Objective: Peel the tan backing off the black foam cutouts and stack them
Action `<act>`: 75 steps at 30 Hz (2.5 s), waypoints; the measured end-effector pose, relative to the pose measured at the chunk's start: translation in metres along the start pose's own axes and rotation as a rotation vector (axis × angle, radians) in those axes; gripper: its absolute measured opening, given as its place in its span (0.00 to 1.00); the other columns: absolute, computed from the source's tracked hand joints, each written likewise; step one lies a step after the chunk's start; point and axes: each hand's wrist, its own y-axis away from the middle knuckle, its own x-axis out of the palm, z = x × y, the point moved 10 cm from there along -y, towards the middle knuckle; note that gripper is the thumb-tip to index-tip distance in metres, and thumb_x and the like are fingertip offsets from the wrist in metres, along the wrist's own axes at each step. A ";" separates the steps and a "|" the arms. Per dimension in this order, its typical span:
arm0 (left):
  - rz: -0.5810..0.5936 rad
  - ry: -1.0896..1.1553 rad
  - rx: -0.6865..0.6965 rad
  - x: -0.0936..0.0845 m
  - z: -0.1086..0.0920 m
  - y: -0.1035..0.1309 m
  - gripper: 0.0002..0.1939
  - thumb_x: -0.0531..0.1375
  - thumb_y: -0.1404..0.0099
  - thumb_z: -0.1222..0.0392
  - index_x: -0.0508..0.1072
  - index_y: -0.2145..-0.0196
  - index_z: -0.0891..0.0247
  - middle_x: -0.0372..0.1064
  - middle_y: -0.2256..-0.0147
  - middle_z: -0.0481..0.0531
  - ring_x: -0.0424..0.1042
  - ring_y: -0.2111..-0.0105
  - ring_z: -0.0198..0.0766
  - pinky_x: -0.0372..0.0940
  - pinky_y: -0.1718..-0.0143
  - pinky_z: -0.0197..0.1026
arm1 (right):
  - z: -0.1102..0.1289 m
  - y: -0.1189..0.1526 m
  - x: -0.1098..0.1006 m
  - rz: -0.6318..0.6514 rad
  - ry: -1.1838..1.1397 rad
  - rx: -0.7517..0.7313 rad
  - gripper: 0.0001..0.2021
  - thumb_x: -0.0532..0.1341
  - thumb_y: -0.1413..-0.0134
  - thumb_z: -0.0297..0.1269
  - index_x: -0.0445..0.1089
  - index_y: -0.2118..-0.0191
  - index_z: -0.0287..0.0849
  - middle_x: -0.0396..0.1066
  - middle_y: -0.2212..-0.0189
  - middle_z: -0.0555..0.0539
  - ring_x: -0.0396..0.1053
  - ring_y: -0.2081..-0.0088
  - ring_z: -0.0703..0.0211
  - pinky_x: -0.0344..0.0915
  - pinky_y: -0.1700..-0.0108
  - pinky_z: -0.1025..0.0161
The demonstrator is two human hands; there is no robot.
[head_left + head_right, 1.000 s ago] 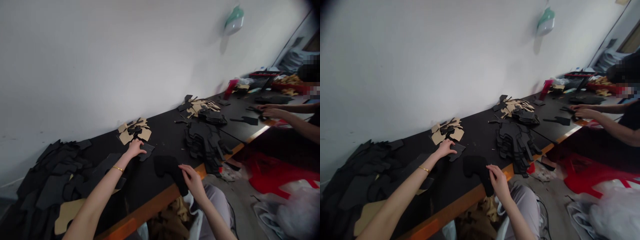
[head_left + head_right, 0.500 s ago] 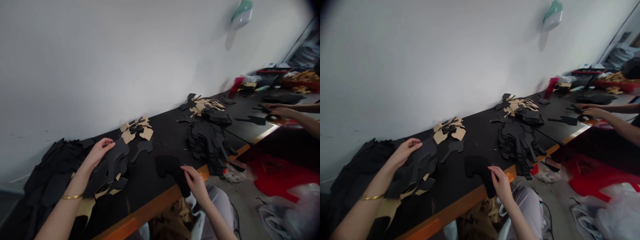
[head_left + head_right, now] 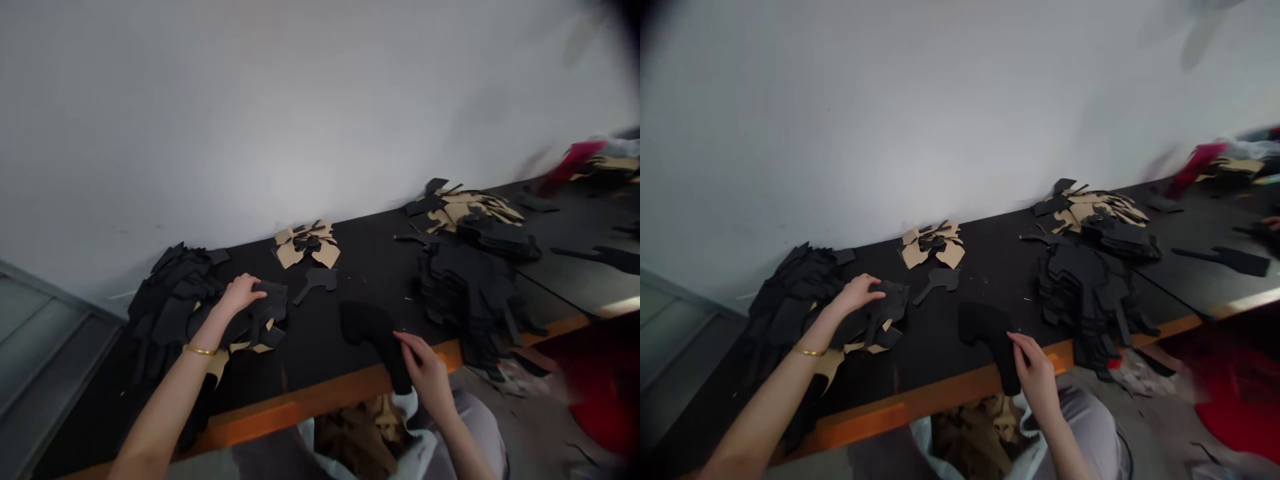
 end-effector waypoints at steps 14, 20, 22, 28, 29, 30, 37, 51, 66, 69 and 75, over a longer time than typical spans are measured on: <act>-0.313 0.643 0.102 -0.071 0.017 0.028 0.14 0.56 0.40 0.51 0.65 0.61 0.63 0.70 0.66 0.52 0.73 0.68 0.37 0.67 0.63 0.41 | -0.002 0.001 0.000 0.024 0.071 -0.036 0.15 0.52 0.42 0.43 0.71 0.57 0.42 0.72 0.58 0.44 0.70 0.56 0.54 0.67 0.51 0.56; -0.049 0.165 0.216 -0.037 0.022 0.075 0.24 0.64 0.48 0.51 0.70 0.53 0.59 0.68 0.51 0.58 0.66 0.51 0.50 0.60 0.50 0.51 | 0.023 -0.012 -0.007 -0.004 0.059 -0.032 0.16 0.53 0.43 0.43 0.72 0.57 0.42 0.72 0.58 0.42 0.71 0.56 0.52 0.68 0.53 0.54; 0.057 0.030 0.201 -0.003 0.027 0.090 0.31 0.65 0.51 0.53 0.67 0.48 0.58 0.64 0.46 0.59 0.60 0.45 0.54 0.53 0.44 0.56 | 0.061 -0.014 0.011 0.031 0.036 -0.109 0.14 0.53 0.42 0.40 0.71 0.56 0.43 0.71 0.55 0.42 0.69 0.53 0.52 0.66 0.49 0.54; 0.089 0.018 0.233 0.033 0.009 0.108 0.22 0.56 0.43 0.64 0.66 0.49 0.60 0.70 0.53 0.57 0.68 0.51 0.46 0.49 0.42 0.56 | 0.181 0.003 0.152 0.505 0.008 -0.370 0.19 0.53 0.43 0.27 0.67 0.47 0.46 0.64 0.46 0.43 0.62 0.45 0.54 0.63 0.45 0.57; 0.084 0.045 0.242 0.030 0.005 0.109 0.17 0.54 0.41 0.64 0.68 0.53 0.60 0.72 0.57 0.56 0.71 0.55 0.45 0.54 0.44 0.54 | 0.190 0.006 0.173 0.547 0.067 -0.421 0.23 0.53 0.45 0.25 0.63 0.44 0.47 0.59 0.42 0.43 0.57 0.41 0.51 0.61 0.43 0.54; 0.076 0.066 0.247 0.024 0.003 0.112 0.13 0.53 0.40 0.65 0.69 0.57 0.60 0.73 0.60 0.54 0.72 0.59 0.43 0.58 0.46 0.51 | 0.195 0.007 0.190 0.577 0.133 -0.460 0.27 0.53 0.46 0.22 0.61 0.42 0.49 0.55 0.39 0.44 0.51 0.38 0.48 0.60 0.43 0.50; -0.349 0.108 0.356 -0.074 -0.005 0.165 0.13 0.52 0.43 0.72 0.71 0.75 0.58 0.69 0.51 0.49 0.58 0.42 0.44 0.44 0.39 0.58 | 0.174 -0.003 0.210 0.668 0.191 -0.447 0.31 0.48 0.49 0.17 0.60 0.41 0.47 0.53 0.38 0.43 0.43 0.35 0.48 0.55 0.41 0.46; 0.367 1.070 0.434 0.011 -0.166 0.154 0.18 0.48 0.34 0.63 0.63 0.48 0.53 0.57 0.41 0.55 0.66 0.47 0.42 0.64 0.48 0.46 | 0.118 0.037 0.074 0.480 -0.358 0.264 0.14 0.62 0.49 0.46 0.71 0.69 0.38 0.66 0.80 0.53 0.63 0.79 0.67 0.58 0.77 0.72; 0.396 1.003 0.337 0.053 -0.268 0.133 0.10 0.67 0.52 0.62 0.71 0.70 0.60 0.74 0.75 0.45 0.74 0.72 0.37 0.67 0.68 0.36 | 0.103 0.028 -0.047 0.207 -0.352 0.242 0.11 0.59 0.44 0.43 0.76 0.64 0.43 0.75 0.69 0.47 0.71 0.67 0.62 0.65 0.65 0.68; 0.414 0.998 0.358 0.052 -0.276 0.137 0.14 0.67 0.52 0.65 0.67 0.68 0.59 0.74 0.75 0.42 0.74 0.72 0.36 0.67 0.67 0.35 | 0.104 0.029 -0.042 0.247 -0.398 0.260 0.12 0.59 0.44 0.42 0.76 0.65 0.40 0.74 0.74 0.48 0.69 0.72 0.65 0.63 0.70 0.70; 0.436 0.907 0.424 0.050 -0.288 0.140 0.12 0.67 0.52 0.65 0.67 0.72 0.60 0.74 0.74 0.43 0.74 0.71 0.36 0.66 0.68 0.34 | 0.103 0.030 -0.042 0.235 -0.340 0.225 0.11 0.59 0.45 0.40 0.75 0.66 0.39 0.71 0.75 0.48 0.65 0.74 0.67 0.59 0.73 0.71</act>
